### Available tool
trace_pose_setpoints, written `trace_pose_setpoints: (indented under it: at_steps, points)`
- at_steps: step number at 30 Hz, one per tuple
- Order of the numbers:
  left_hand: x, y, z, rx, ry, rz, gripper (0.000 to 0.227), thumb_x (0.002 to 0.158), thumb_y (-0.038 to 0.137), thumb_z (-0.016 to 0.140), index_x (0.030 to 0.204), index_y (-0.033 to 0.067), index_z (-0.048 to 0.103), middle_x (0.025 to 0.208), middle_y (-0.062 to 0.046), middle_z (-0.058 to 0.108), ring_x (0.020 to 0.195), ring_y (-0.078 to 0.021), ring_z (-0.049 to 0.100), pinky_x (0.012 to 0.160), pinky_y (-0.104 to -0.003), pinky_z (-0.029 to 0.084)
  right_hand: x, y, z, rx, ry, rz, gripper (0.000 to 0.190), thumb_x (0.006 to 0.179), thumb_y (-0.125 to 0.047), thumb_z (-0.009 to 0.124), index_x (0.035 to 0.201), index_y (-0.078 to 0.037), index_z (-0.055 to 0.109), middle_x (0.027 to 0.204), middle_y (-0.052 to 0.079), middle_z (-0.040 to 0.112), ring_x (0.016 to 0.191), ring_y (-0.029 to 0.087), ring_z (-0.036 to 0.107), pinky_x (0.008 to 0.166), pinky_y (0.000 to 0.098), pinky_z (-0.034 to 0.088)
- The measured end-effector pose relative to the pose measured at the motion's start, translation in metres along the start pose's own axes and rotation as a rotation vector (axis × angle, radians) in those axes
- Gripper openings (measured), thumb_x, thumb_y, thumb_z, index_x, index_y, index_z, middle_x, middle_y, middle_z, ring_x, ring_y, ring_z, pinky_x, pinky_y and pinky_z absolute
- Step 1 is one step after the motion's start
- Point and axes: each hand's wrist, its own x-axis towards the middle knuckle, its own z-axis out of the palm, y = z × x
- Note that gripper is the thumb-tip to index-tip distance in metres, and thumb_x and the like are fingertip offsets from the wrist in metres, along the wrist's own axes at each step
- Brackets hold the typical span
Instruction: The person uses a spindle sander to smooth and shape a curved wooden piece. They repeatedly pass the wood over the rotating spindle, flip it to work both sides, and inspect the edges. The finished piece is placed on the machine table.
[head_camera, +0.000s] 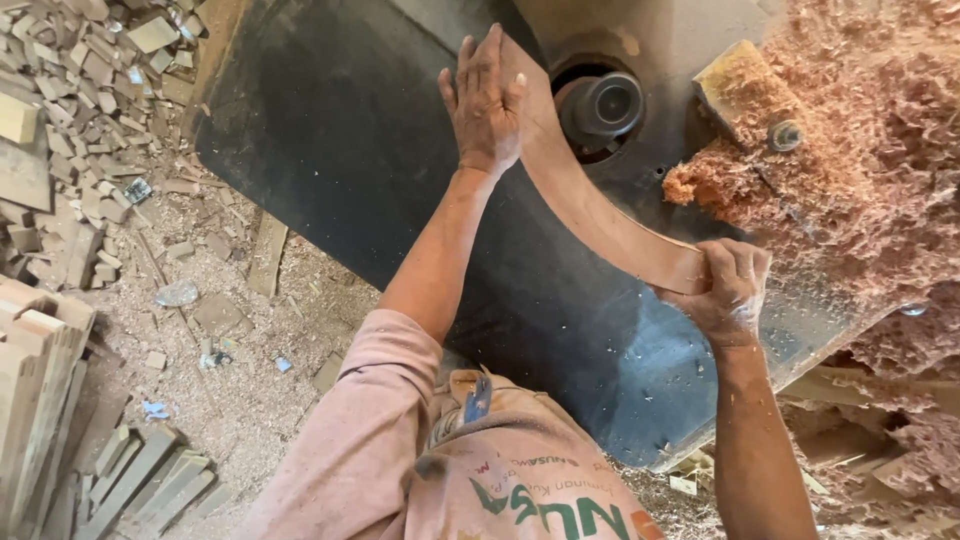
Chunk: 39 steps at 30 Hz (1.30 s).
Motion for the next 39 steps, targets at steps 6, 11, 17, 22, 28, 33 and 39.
trace_pose_setpoints:
  at_steps: [6,11,17,22,28,33,39]
  points:
    - [0.005,-0.008,0.006,0.047,0.031,0.03,0.055,0.112,0.053,0.03,0.16,0.0277,0.034,0.164,0.007,0.048,0.161,-0.0232,0.033,0.133,-0.057,0.018,0.008,-0.004,0.0,-0.028,-0.019,0.003,0.06,0.073,-0.036,0.093,0.113,0.0,0.066,0.108,0.016,0.063,0.101,0.034,0.057,0.092,0.0474,0.04]
    - [0.008,-0.013,0.009,0.005,0.035,0.034,0.055,0.113,0.054,0.029,0.161,0.0286,0.033,0.166,0.009,0.044,0.164,-0.0214,0.028,0.135,-0.056,0.015,0.012,-0.002,0.004,-0.016,0.016,-0.022,0.063,0.075,-0.039,0.095,0.115,0.001,0.066,0.11,0.017,0.063,0.104,0.035,0.056,0.093,0.0477,0.044]
    - [0.012,-0.015,0.013,0.006,0.097,0.046,0.051,0.114,0.051,0.033,0.159,0.0291,0.035,0.16,0.008,0.052,0.161,-0.022,0.033,0.134,-0.057,0.019,0.011,0.002,0.007,-0.036,0.004,-0.015,0.069,0.074,-0.046,0.093,0.117,0.001,0.065,0.112,0.017,0.063,0.103,0.035,0.055,0.091,0.0496,0.044]
    - [0.014,-0.021,0.016,0.004,0.068,0.044,0.052,0.115,0.052,0.031,0.162,0.031,0.03,0.166,0.007,0.045,0.164,-0.0206,0.027,0.138,-0.054,0.013,0.019,-0.002,0.007,-0.016,0.026,-0.017,0.064,0.076,-0.043,0.094,0.114,0.001,0.067,0.11,0.017,0.064,0.102,0.036,0.054,0.091,0.0499,0.045]
    - [0.016,-0.021,0.015,-0.009,0.062,0.04,0.055,0.114,0.056,0.031,0.164,0.0325,0.029,0.168,0.008,0.042,0.165,-0.0208,0.026,0.138,-0.055,0.013,0.018,0.001,0.01,-0.022,0.021,-0.008,0.067,0.075,-0.045,0.095,0.114,0.001,0.068,0.109,0.017,0.063,0.102,0.035,0.054,0.091,0.0501,0.044]
    - [0.018,-0.024,0.018,-0.009,0.069,0.043,0.053,0.115,0.055,0.033,0.163,0.0347,0.028,0.167,0.008,0.043,0.165,-0.0204,0.026,0.138,-0.054,0.014,0.02,0.001,0.01,0.01,0.016,-0.015,0.067,0.077,-0.045,0.094,0.115,0.003,0.066,0.111,0.019,0.061,0.103,0.037,0.053,0.091,0.052,0.042]
    - [0.021,-0.025,0.017,0.033,0.079,0.042,0.054,0.114,0.055,0.031,0.163,0.0326,0.03,0.167,0.009,0.044,0.164,-0.0189,0.028,0.137,-0.053,0.016,0.023,0.0,0.009,-0.004,0.001,-0.001,0.067,0.075,-0.045,0.095,0.114,0.002,0.068,0.111,0.018,0.062,0.103,0.036,0.053,0.09,0.0502,0.042]
